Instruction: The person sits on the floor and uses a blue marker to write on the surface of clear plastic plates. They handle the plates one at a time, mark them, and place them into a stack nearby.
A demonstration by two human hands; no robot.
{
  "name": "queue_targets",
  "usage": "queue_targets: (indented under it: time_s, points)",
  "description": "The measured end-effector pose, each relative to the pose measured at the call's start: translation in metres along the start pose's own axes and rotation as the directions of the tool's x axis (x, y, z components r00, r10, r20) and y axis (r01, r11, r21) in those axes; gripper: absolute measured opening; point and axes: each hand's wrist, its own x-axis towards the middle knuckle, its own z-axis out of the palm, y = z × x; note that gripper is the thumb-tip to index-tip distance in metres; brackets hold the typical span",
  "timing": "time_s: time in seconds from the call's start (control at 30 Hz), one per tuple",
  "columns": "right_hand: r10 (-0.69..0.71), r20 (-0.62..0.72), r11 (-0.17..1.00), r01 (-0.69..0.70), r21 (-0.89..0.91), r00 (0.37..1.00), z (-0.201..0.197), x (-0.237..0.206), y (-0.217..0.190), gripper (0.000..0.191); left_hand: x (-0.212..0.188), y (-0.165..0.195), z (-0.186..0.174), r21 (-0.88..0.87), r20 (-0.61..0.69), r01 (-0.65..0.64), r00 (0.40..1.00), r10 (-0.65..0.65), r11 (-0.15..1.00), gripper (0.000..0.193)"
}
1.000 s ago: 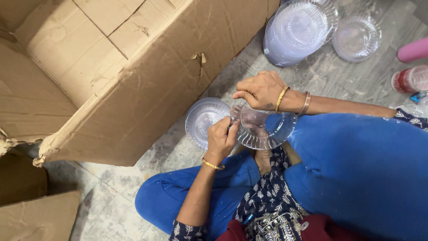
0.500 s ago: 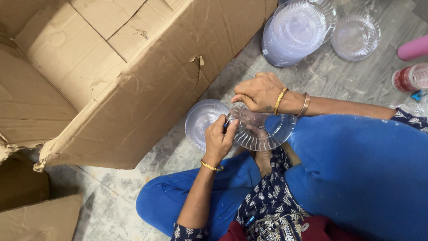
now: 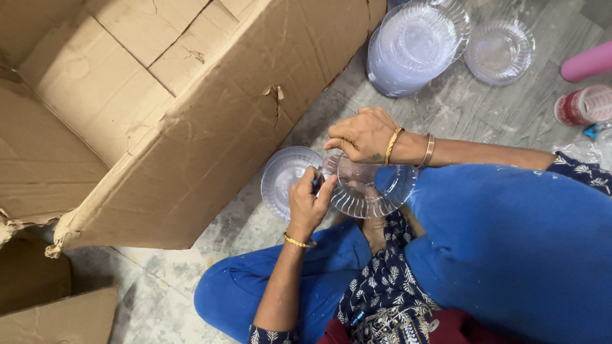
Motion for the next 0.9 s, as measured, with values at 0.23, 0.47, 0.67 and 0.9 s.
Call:
queue_targets:
  time_s: [0.23,0.47,0.67,0.9]
  points:
    - [0.015,0.006,1.0,-0.015,-0.005,1.0,-0.001,0.0,-0.001,0.038,-0.004,-0.006,0.004,-0.008,0.004,-0.058,0.998,0.058,0.998,0.033]
    - [0.033,-0.02,0.999,-0.033,-0.007,0.999,-0.002,0.0,0.0,0.033,-0.005,-0.004,0.004,-0.025,0.004,-0.039,0.999,0.039,0.999,0.032]
    - [0.009,-0.015,1.0,-0.009,-0.001,1.0,-0.002,0.001,-0.001,0.035,-0.003,0.008,0.001,-0.08,-0.033,-0.049,0.998,0.046,0.996,0.019]
    - [0.033,-0.066,0.999,-0.033,-0.004,0.997,-0.004,0.001,-0.001,0.032,-0.005,0.001,0.002,0.004,-0.083,-0.234,0.969,0.233,0.972,0.025]
